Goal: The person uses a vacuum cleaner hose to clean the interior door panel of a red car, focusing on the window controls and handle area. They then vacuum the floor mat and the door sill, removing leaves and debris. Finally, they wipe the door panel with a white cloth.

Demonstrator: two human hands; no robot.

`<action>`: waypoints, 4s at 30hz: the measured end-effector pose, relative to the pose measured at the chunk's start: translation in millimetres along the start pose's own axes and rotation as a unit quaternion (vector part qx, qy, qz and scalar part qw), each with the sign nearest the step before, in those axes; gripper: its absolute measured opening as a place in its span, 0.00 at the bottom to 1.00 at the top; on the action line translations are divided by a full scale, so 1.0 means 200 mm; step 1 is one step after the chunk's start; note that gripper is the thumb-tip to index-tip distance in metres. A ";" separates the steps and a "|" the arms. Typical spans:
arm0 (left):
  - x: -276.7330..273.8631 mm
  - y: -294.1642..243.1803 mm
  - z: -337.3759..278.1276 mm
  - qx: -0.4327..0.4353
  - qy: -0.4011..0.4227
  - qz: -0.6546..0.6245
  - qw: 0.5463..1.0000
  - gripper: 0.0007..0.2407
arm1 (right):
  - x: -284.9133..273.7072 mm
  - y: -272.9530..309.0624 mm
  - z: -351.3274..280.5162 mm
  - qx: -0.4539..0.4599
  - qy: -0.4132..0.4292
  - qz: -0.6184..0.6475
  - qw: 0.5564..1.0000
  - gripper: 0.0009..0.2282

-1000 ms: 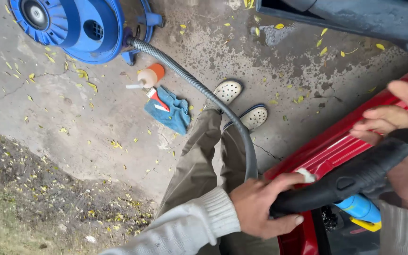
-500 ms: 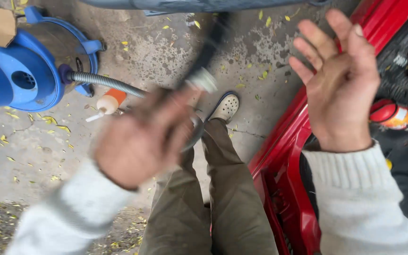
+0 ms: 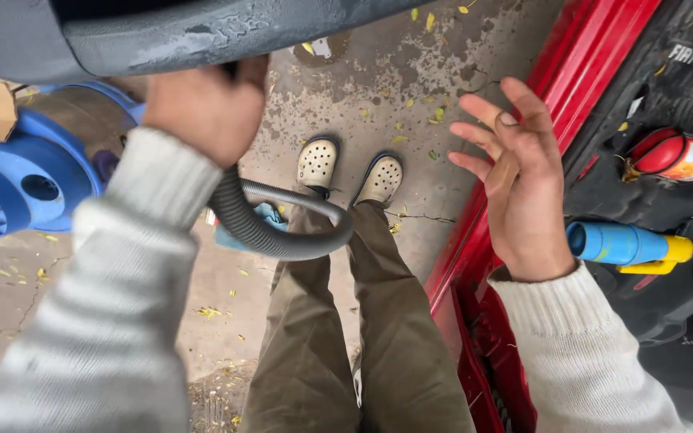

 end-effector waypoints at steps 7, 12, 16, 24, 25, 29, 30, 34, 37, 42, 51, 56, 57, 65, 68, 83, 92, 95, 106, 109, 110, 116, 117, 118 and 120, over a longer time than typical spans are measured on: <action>-0.09 -0.07 -0.02 -0.080 0.008 0.043 0.996 0.12 | 0.00 0.01 0.14 -0.109 0.020 -0.096 0.989 0.21; 0.01 -0.04 0.00 0.082 -0.072 0.106 0.988 0.10 | 0.11 0.01 0.34 -0.243 0.049 -0.232 0.941 0.22; -0.13 -0.13 -0.08 0.040 -0.042 0.110 0.992 0.10 | 0.11 0.05 0.43 -0.247 0.028 -0.196 0.949 0.25; -0.01 -0.12 0.00 -0.207 0.016 -0.142 0.968 0.11 | -0.27 0.04 0.35 -0.225 -0.041 -0.049 0.972 0.24; 0.04 -0.08 0.01 -0.231 0.015 -0.212 0.949 0.10 | -0.32 0.01 0.33 -0.210 -0.058 -0.038 0.975 0.22; 0.36 -0.14 0.18 -0.217 0.068 -0.251 0.941 0.12 | -0.45 -0.11 0.29 -0.168 -0.093 0.000 0.981 0.21; 0.43 -0.21 0.23 -0.213 0.070 -0.251 0.942 0.12 | -0.46 -0.10 0.29 -0.171 -0.096 0.001 0.981 0.21; 0.68 -0.48 0.24 -0.009 -0.011 -0.295 0.956 0.09 | -0.50 -0.11 0.24 -0.141 -0.117 0.015 0.983 0.21; 0.75 -0.55 0.21 -0.001 -0.022 -0.412 0.911 0.13 | -0.52 -0.12 0.21 -0.140 -0.127 0.013 0.982 0.20; 0.80 -0.45 0.25 -0.118 0.067 -0.492 0.860 0.17 | -0.51 -0.14 0.19 -0.135 -0.147 -0.004 0.980 0.20; 0.78 -0.82 0.31 -0.075 0.078 -0.553 0.826 0.19 | -0.39 -0.15 0.16 -0.128 -0.143 0.046 0.980 0.19; 0.72 -0.85 0.35 -0.124 0.082 -0.722 0.676 0.16 | -0.42 -0.10 0.14 -0.136 -0.150 0.070 0.977 0.19; 0.72 -0.83 0.33 -0.125 0.084 -0.720 0.677 0.16 | -0.42 -0.09 0.15 -0.135 -0.152 0.072 0.977 0.19; 0.45 -1.00 0.30 0.101 0.122 -0.253 0.954 0.13 | -0.41 0.02 0.17 -0.136 -0.168 0.092 0.972 0.19; 0.52 -1.18 0.12 0.157 0.142 -0.193 0.958 0.14 | -0.40 0.19 0.20 -0.075 -0.119 0.230 0.963 0.18; 1.72 -0.90 0.04 -0.131 -0.106 -0.435 0.884 0.20 | -1.20 -0.22 1.11 -0.372 -0.178 -0.130 0.901 0.14; 1.78 -1.08 0.40 -0.125 -0.135 -0.519 0.835 0.18 | -1.28 -0.37 1.51 -0.325 -0.288 -0.118 0.893 0.12; 1.79 -1.08 0.53 -0.071 -0.157 -0.514 0.841 0.16 | -1.18 -0.19 1.32 -0.479 -0.240 -0.173 0.827 0.16; 1.73 -0.74 0.73 0.226 -0.075 -0.382 0.893 0.10 | -1.14 -0.27 1.35 -0.388 -0.259 -0.060 0.883 0.15; 1.83 -0.65 0.80 0.234 -0.067 -0.385 0.890 0.09 | -1.24 -0.35 1.43 -0.396 -0.364 -0.174 0.825 0.12; 1.87 -0.62 0.80 0.231 -0.111 -0.473 0.843 0.11 | -1.26 -0.37 1.43 -0.428 -0.417 -0.256 0.760 0.10; 2.00 -0.57 0.71 0.253 -0.072 -0.537 0.802 0.08 | -1.11 -0.39 1.36 -0.502 -0.300 -0.187 0.790 0.15; 2.01 -0.54 0.68 0.260 -0.075 -0.539 0.797 0.08 | -1.13 -0.38 1.38 -0.509 -0.301 -0.189 0.784 0.15; 2.04 -0.51 0.65 0.251 -0.053 -0.540 0.801 0.07 | -1.16 -0.38 1.40 -0.456 -0.316 -0.139 0.821 0.16; 2.05 -0.43 0.59 0.241 -0.047 -0.536 0.808 0.06 | -1.14 -0.38 1.42 -0.405 -0.311 -0.086 0.855 0.17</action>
Point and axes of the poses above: each hand's wrist, its own z-axis towards the middle knuckle, its own x-axis out of the palm, y = z × x, the point moved 3 cm from there along z, towards the middle knuckle, and after that the axes turned 6 degrees about -z, right-handed, at the moved point
